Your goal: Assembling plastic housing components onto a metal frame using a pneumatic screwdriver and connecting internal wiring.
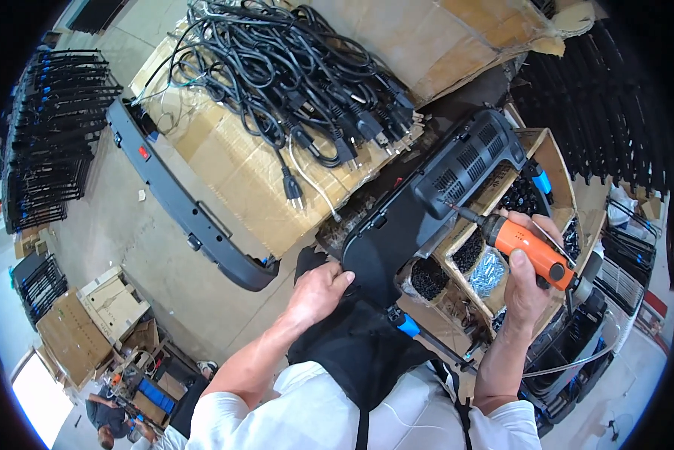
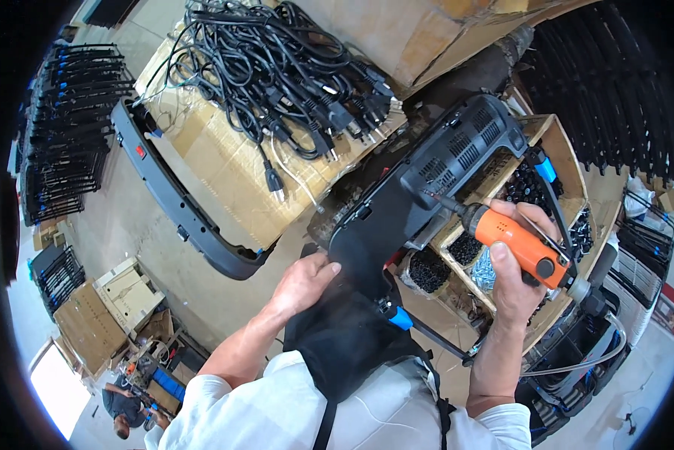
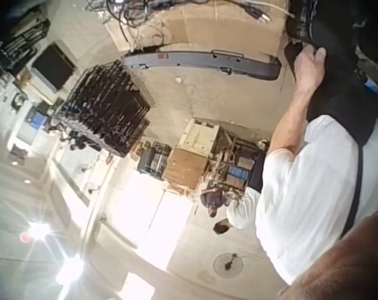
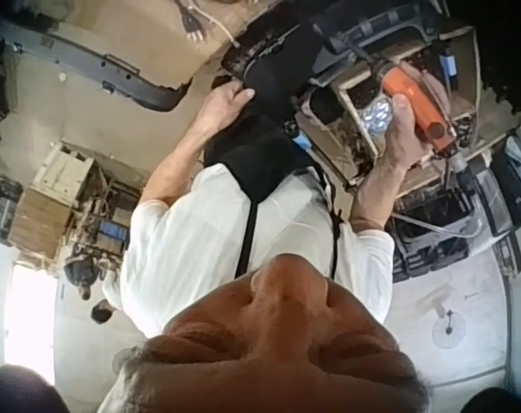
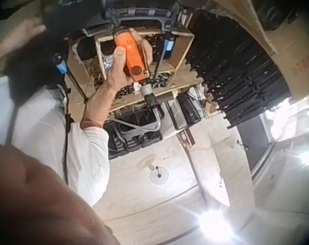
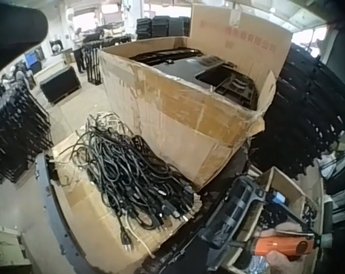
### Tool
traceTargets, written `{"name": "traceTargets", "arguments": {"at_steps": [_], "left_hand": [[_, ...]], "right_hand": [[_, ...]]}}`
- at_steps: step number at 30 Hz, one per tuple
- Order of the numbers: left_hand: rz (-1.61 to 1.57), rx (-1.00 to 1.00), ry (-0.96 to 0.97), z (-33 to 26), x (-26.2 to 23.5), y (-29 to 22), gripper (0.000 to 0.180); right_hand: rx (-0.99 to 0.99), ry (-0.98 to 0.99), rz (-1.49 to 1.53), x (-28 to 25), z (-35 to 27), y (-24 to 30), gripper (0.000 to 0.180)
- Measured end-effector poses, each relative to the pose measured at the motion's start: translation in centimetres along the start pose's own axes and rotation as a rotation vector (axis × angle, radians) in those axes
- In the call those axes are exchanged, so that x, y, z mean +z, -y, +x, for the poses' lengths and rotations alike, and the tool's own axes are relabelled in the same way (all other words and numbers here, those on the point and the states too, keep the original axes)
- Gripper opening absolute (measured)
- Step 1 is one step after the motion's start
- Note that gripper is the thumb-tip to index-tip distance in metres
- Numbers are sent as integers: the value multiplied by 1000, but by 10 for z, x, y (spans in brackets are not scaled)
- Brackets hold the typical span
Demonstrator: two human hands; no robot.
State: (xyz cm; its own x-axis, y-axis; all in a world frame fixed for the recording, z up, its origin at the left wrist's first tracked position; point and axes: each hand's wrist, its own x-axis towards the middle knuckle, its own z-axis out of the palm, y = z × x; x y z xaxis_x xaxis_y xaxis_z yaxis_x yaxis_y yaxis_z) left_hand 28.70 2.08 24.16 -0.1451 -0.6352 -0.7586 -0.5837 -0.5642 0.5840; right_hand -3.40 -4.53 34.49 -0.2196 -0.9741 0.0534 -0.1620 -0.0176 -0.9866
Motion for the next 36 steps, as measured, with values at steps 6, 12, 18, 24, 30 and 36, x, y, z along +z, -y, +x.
{"name": "traceTargets", "arguments": {"at_steps": [6, 12, 18, 24, 30, 36], "left_hand": [[-72, 86, 2, -9, 11, 5, 42], [-84, 103, -10, -11, 14, -3, 42], [-97, 104, 7, -12, 13, -2, 39], [-123, 114, 4, -12, 16, 3, 39], [-141, 130, 4, -13, 15, 5, 38], [-113, 208, -63, -17, 14, 6, 36]], "right_hand": [[3, 6, -5, 4, 4, 0, 57], [-32, 54, -103, 17, 10, 0, 55], [-11, 104, -195, 37, 24, 0, 51], [30, 165, -281, 49, 31, -7, 52], [39, 189, -324, 57, 36, -4, 52], [28, 222, -332, 64, 42, 1, 52]]}}
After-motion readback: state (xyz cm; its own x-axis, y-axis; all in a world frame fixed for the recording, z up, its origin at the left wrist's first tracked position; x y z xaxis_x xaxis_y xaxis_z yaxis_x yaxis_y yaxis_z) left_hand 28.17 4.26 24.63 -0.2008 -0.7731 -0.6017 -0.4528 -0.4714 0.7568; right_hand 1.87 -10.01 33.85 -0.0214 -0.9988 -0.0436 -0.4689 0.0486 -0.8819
